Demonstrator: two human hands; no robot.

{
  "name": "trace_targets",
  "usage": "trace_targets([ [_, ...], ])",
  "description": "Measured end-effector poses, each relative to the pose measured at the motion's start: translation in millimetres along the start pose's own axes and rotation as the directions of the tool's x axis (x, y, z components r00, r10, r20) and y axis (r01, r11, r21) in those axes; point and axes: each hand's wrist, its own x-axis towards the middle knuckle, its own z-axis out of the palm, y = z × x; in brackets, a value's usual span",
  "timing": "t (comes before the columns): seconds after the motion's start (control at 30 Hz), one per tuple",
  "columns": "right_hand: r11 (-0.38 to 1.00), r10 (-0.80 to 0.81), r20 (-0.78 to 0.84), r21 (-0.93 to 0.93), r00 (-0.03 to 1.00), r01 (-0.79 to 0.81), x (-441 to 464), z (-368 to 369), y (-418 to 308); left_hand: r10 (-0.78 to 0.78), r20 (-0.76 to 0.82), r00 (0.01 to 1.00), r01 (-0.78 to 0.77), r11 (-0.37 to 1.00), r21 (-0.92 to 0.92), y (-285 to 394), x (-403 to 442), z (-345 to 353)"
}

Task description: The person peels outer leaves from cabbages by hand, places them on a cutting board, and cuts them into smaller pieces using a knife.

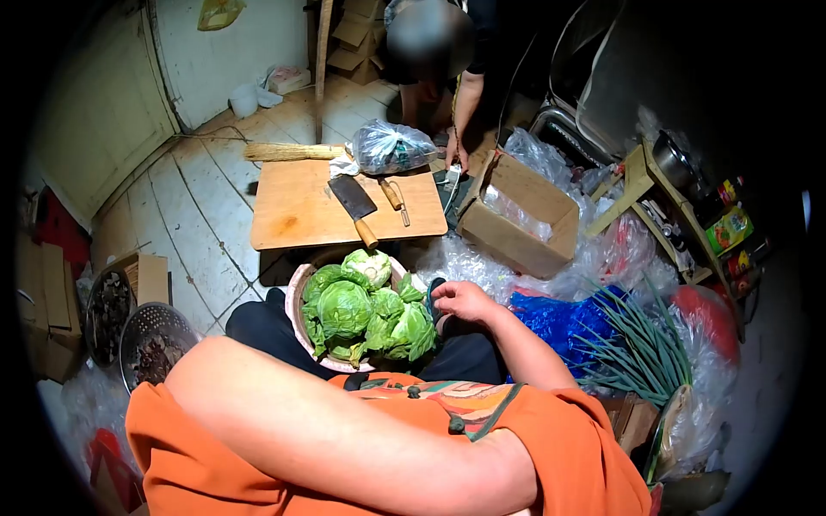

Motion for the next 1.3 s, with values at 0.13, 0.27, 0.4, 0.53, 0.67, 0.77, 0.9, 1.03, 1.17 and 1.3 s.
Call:
trace_targets([
  [0.13,0.993,0.031,-0.019,0.112,0.999,-0.028,3,-5,-24,0.031,0.008,0.999,-0.029,0.987,-0.157,-2,-19,-6],
  [0.27,0.978,0.058,-0.032,0.202,0.998,-0.050,15,-11,-27,0.039,-0.009,0.999,-0.040,0.965,-0.259,-1,-32,-10],
  [0.4,0.982,0.058,-0.045,0.184,0.997,-0.049,23,-13,-33,0.030,-0.047,0.998,-0.042,0.951,-0.305,1,-42,-12],
  [0.53,0.988,-0.021,-0.019,0.151,1.000,0.024,33,-8,-27,0.013,-0.122,0.992,-0.049,0.952,-0.302,5,-52,-13],
  [0.67,0.981,-0.039,0.063,0.190,0.997,0.027,33,-6,-34,0.005,-0.190,0.982,-0.059,0.958,-0.279,15,-59,-9],
  [0.77,0.980,0.008,0.095,0.196,0.995,-0.027,32,-5,-38,-0.002,-0.233,0.972,-0.064,0.960,-0.274,17,-62,-12],
  [0.9,0.980,-0.002,0.107,0.197,0.994,-0.019,34,-5,-35,-0.024,-0.277,0.961,-0.052,0.964,-0.262,16,-64,-19],
  [1.03,0.984,0.055,0.137,0.163,0.989,-0.077,43,-2,-34,-0.045,-0.303,0.952,-0.036,0.965,-0.258,12,-67,-25],
  [1.17,0.979,0.080,0.192,0.170,0.978,-0.113,50,4,-25,-0.058,-0.297,0.953,-0.031,0.958,-0.285,-2,-72,-32],
  [1.3,0.998,0.054,0.210,-0.021,0.976,-0.051,51,4,-27,-0.051,-0.258,0.965,-0.041,0.940,-0.338,-22,-73,-42],
])
